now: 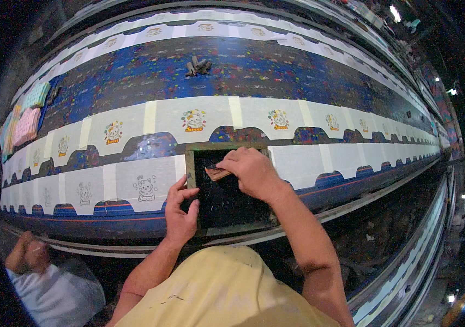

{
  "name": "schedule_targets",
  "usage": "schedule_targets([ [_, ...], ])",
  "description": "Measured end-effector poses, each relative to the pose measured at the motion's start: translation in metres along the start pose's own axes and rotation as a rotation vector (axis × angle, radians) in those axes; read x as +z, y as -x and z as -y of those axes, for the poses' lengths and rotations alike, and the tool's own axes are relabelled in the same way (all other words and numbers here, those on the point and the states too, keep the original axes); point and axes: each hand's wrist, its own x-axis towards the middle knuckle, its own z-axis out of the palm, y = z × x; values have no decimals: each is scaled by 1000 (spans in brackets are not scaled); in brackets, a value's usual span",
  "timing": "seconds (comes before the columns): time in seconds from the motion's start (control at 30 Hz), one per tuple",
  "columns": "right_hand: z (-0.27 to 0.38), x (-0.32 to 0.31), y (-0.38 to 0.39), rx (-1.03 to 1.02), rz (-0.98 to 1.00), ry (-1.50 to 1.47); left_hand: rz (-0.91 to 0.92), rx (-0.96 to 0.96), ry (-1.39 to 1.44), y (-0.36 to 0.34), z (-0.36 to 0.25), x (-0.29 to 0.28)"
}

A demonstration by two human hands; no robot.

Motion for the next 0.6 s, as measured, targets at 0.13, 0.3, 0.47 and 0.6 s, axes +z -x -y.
schedule_targets([
  [0.13,-18,-18,8,131,74,0,-7,15,-21,1,1,1],
  [0.3,-5,0,9,226,-116,10,-5,12,-29,1,2,3],
  [0.47,20,11,38,86,-108,-18,0,-36,1,3,5,4],
  [0.6,53,14,77,73,-63,-23,-36,-85,28,6,8,8],
])
